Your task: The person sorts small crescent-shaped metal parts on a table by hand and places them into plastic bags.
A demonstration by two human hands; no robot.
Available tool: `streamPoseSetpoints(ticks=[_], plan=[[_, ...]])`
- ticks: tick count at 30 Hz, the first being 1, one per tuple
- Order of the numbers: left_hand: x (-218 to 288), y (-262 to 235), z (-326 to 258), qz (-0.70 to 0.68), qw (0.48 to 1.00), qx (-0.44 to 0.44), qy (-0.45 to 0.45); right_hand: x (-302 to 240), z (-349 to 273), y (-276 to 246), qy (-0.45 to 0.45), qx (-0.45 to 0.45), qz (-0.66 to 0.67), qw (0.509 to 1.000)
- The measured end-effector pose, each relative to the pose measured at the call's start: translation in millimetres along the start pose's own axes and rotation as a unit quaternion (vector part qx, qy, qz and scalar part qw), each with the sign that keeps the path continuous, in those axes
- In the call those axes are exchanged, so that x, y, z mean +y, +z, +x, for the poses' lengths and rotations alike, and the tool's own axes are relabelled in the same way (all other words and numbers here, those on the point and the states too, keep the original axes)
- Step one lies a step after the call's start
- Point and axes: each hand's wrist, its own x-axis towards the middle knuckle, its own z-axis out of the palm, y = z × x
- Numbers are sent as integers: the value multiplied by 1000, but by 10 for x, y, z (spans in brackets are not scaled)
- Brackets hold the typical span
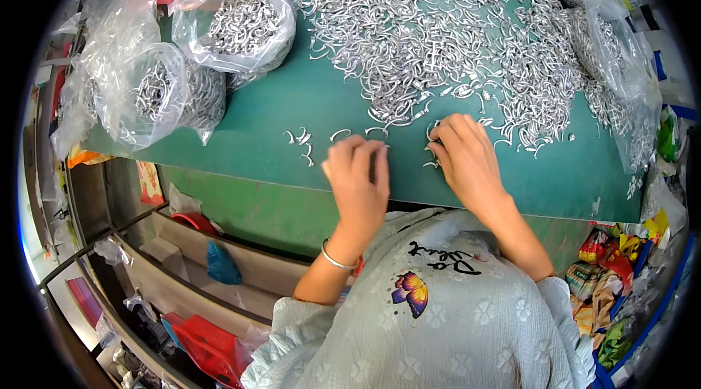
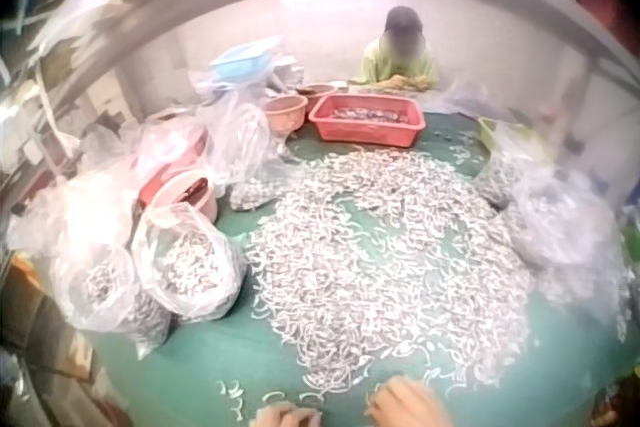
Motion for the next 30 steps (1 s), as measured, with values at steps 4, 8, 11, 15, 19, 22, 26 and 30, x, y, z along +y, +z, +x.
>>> streamPoseSetpoints(ticks=[4,8,11,15,19,22,26,30], plan=[[9,90,-75,-76,996,-35,26,-140,10,86,-30,-53,-16,998],[-21,32,-61,-71,995,-73,17,-115,13,21,35,-59,227,972],[53,2,-37,-44,991,-116,55,59,101,-84,74,76,123,987],[41,62,12,-39,986,-136,84,89,127,37,65,49,52,995],[-140,2,-52,-54,992,-90,67,198,77,-82,121,9,120,985],[-209,-24,-79,-47,997,-39,57,190,117,-63,67,67,59,994],[-239,-45,-39,-18,998,-18,53,61,254,83,-8,94,-33,995],[-389,-177,-20,18,999,27,24,120,165,36,-29,41,-57,997]])
